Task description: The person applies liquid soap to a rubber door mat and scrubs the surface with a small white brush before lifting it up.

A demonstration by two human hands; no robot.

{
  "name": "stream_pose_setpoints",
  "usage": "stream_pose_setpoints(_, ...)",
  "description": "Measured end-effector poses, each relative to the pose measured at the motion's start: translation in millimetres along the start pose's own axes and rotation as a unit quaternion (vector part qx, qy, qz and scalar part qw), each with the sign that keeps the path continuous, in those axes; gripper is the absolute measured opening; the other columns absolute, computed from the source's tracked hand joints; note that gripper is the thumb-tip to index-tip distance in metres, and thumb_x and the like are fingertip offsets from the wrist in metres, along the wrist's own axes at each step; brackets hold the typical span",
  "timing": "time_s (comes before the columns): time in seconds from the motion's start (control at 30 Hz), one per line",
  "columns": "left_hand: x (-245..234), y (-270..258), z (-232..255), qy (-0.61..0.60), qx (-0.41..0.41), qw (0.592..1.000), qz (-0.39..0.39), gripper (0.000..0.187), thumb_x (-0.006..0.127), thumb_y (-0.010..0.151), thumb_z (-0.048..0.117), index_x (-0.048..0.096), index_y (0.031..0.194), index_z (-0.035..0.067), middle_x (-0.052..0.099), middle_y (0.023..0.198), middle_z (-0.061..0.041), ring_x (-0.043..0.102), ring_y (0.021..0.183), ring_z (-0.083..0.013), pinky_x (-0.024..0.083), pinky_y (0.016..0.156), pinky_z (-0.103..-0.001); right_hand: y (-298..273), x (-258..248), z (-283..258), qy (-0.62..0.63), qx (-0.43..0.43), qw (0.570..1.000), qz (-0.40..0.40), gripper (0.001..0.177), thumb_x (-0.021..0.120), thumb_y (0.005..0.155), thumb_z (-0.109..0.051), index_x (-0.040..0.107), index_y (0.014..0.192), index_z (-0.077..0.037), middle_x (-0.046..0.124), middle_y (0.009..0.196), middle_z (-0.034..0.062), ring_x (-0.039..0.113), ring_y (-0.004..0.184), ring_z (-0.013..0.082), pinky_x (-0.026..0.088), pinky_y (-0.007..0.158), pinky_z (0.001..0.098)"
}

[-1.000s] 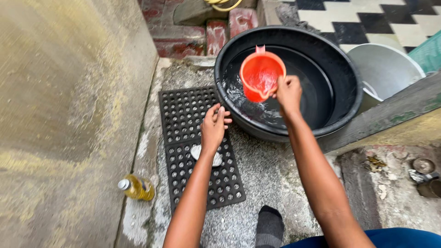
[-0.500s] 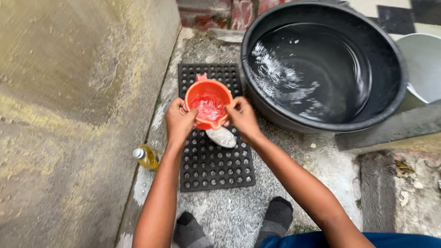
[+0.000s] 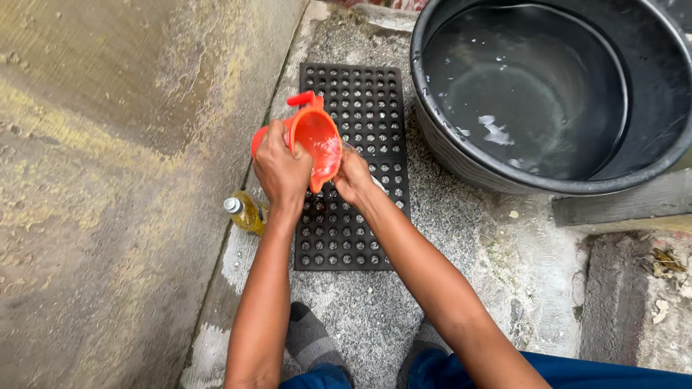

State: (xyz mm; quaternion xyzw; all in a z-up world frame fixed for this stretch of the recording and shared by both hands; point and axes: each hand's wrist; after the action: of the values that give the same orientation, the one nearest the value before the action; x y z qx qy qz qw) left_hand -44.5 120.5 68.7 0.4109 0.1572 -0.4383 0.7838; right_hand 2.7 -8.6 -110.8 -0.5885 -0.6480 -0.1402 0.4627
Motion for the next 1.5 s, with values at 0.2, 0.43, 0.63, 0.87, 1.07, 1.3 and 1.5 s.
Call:
stream_pose_setpoints(0.2,-12,9,5,-0.078,-0.084,0.993,0.04,0.016,0.063,0.084,-0.003,0.048,0.082,0.001,0.055,0.063,-0.016,0.061,0.058,-0.0352,0.046,0.057,-0.047,39,13,-10,0.022,-0.041,0.996,0.079,0.019,0.051,0.098,0.005,0.063,0.112,0.011,0.072,0.103,0.0189,0.075,0.082,0.0247,0.066,0.074,0.0377)
stream_pose_setpoints(0.43,-27,11,3,-0.135,-0.079,0.988,-0.014,0.014,0.06,0.085,-0.003,0.049,0.082,0.004,0.049,0.057,-0.007,0.054,0.049,-0.0193,0.041,0.05,-0.035,34,4,-38,-0.21,-0.102,0.963,0.138,0.014,0.06,0.096,0.0,0.069,0.091,0.008,0.071,0.079,0.014,0.067,0.058,0.0167,0.055,0.049,0.0318)
stream_pose_setpoints(0.63,-36,5,10,-0.139,-0.011,0.989,-0.051,0.011,0.059,0.08,-0.004,0.051,0.083,0.002,0.055,0.066,-0.012,0.061,0.057,-0.0254,0.049,0.057,-0.038,-5,-16,-18,-0.327,0.053,0.932,0.15,0.029,0.051,0.098,-0.025,0.07,0.082,-0.008,0.06,0.055,0.0008,0.05,0.038,0.0084,0.031,0.03,0.0238)
stream_pose_setpoints(0.87,-42,-2,21,-0.077,0.035,0.99,-0.11,0.012,0.064,0.077,-0.002,0.056,0.085,0.002,0.063,0.075,-0.018,0.065,0.071,-0.0394,0.051,0.064,-0.048,-61,-24,24,-0.13,0.173,0.976,0.018,0.025,0.05,0.11,-0.024,0.065,0.105,-0.005,0.069,0.077,0.0069,0.062,0.055,0.0092,0.048,0.044,0.0196)
stream_pose_setpoints(1.07,-29,-16,30,-0.063,0.071,0.988,-0.119,0.016,0.066,0.077,-0.001,0.057,0.089,0.003,0.067,0.083,-0.017,0.068,0.077,-0.0399,0.052,0.065,-0.051,-68,-52,31,-0.038,0.134,0.989,-0.051,0.024,0.044,0.107,-0.009,0.063,0.113,0.003,0.07,0.081,0.0103,0.062,0.053,0.0064,0.045,0.035,0.0161)
stream_pose_setpoints(1.3,-11,-34,46,-0.073,0.061,0.99,-0.105,0.013,0.066,0.08,-0.002,0.055,0.086,0.004,0.067,0.079,-0.016,0.068,0.071,-0.0389,0.051,0.06,-0.05,-71,-90,12,-0.114,0.096,0.985,0.083,0.02,0.043,0.103,-0.006,0.059,0.114,0.0,0.06,0.074,0.0085,0.046,0.04,0.0069,0.033,0.03,0.0211)
stream_pose_setpoints(1.5,11,-37,36,-0.177,-0.133,0.971,-0.088,0.018,0.063,0.092,0.0,0.053,0.08,0.008,0.061,0.061,-0.005,0.062,0.053,-0.0105,0.044,0.047,-0.03,-42,-99,-30,-0.242,0.07,0.933,0.259,0.02,0.059,0.099,-0.017,0.066,0.093,0.0,0.062,0.061,0.0022,0.054,0.047,0.0096,0.041,0.04,0.0255)
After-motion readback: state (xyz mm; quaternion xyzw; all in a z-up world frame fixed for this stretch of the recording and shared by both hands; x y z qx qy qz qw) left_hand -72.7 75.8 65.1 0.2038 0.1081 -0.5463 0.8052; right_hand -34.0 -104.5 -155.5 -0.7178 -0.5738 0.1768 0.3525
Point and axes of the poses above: each hand's wrist, its own y-axis towards the middle knuckle, its own x-axis out of the palm, z = x × y
